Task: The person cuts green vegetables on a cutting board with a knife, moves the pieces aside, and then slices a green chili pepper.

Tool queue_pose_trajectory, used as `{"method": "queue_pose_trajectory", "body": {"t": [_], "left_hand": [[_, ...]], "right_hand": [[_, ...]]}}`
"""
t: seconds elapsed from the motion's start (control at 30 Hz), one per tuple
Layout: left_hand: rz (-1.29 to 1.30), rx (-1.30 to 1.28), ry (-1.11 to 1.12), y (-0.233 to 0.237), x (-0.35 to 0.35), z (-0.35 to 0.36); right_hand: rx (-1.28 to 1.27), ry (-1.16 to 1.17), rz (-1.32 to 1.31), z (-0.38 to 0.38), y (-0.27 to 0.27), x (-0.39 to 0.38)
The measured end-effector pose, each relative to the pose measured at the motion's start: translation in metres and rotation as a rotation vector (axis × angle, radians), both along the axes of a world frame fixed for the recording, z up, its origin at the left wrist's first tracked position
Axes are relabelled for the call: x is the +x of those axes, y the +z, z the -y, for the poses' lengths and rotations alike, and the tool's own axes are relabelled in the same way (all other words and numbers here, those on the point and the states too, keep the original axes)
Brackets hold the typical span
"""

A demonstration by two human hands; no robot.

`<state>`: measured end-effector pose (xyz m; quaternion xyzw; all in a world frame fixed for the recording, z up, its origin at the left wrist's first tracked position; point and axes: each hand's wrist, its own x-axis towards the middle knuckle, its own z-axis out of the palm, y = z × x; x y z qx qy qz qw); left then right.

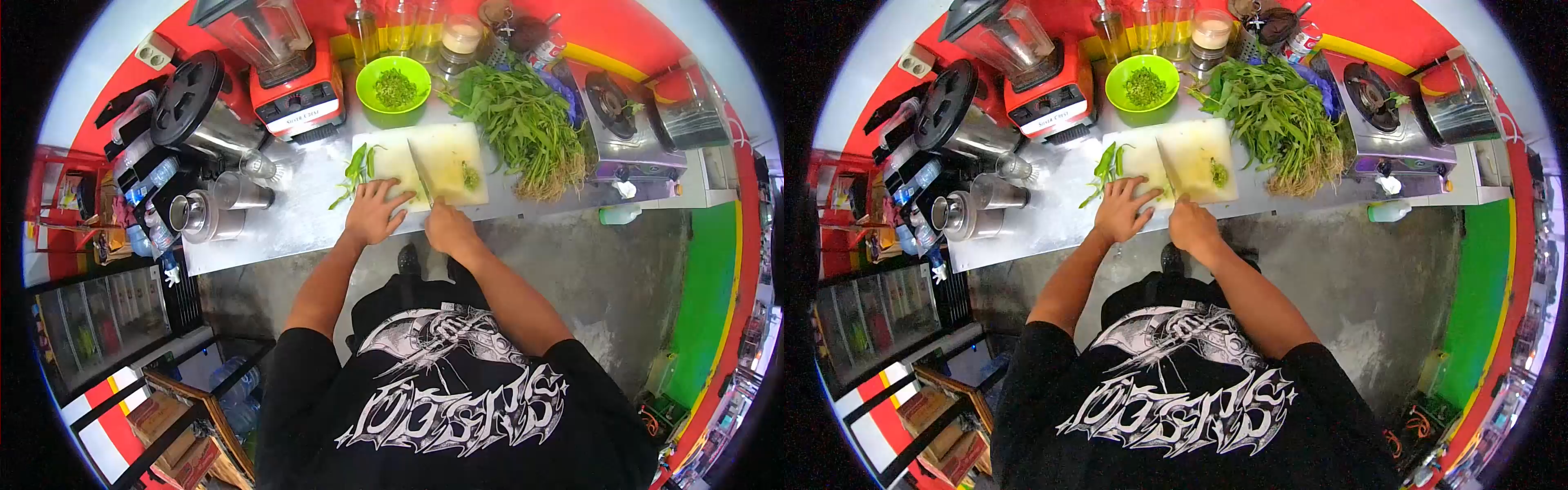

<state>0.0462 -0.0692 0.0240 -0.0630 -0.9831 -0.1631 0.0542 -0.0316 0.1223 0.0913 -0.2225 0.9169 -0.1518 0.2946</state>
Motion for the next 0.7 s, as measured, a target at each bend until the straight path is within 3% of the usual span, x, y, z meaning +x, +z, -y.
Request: {"method": "queue_pose_trajectory", "body": {"t": [0.17, 0.33, 0.53, 0.63, 0.7], "left_hand": [[-0.041, 0.000, -0.016, -0.003, 0.000, 0.001], [-0.039, 0.011, -0.010, -0.002, 0.000, 0.000], [-0.038, 0.014, -0.009, -0.003, -0.001, 0.000], [-0.017, 0.003, -0.003, 0.000, -0.001, 0.000], [-0.011, -0.007, -0.011, 0.000, -0.002, 0.000]], "right_hand": [[-0.046, 0.020, -0.046, 0.001, -0.046, 0.004], [-0.067, 0.047, -0.111, 0.009, -0.020, -0.006], [-0.068, 0.041, -0.159, -0.004, -0.055, 0.009], [-0.043, -0.051, -0.116, 0.008, -0.033, 0.000], [0.009, 0.024, -0.048, 0.009, -0.034, -0.008]]}}
